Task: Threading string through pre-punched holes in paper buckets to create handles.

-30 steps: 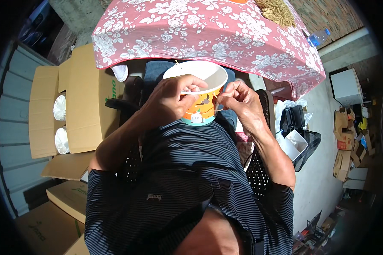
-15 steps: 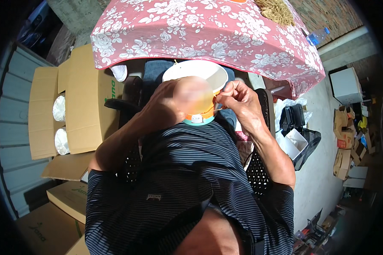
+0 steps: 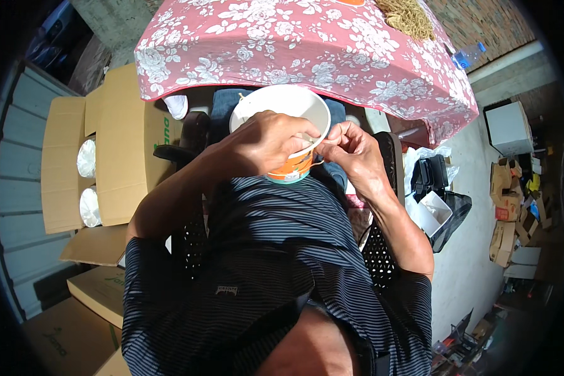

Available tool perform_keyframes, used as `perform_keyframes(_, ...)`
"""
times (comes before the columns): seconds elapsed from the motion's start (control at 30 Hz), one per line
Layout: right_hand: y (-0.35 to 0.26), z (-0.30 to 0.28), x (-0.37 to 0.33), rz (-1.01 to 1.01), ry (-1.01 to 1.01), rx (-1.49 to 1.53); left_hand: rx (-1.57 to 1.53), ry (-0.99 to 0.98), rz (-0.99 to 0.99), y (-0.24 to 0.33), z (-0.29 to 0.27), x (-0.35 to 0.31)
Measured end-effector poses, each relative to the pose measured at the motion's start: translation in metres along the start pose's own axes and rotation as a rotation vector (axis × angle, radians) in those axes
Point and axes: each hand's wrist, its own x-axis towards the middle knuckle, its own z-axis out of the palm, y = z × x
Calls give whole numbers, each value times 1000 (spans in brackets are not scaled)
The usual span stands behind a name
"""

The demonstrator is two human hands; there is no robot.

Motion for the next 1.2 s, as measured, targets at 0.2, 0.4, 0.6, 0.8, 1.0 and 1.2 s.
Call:
perform_keyframes(0.2, 2, -5, 1, 7, -22, -43, 75, -109, -118, 7, -2, 14)
perform_keyframes(0.4, 4, -3, 0, 30, -45, 38, 161, -168, -241, 11, 0, 13)
perform_keyframes(0.6, -3, -8, -3, 189, -160, 345, 33, 181, -170, 3, -2, 2)
perform_keyframes(0.8, -12, -15, 6, 34, -137, 574, -17, 370, -171, 25, -16, -5)
perform_keyframes(1.0, -29, -10, 8, -23, -187, 695, 271, 310, -29, 48, -28, -26)
perform_keyframes(1.2, -19, -1, 17, 108, -252, 732, 254, 318, 255, 69, -41, -15)
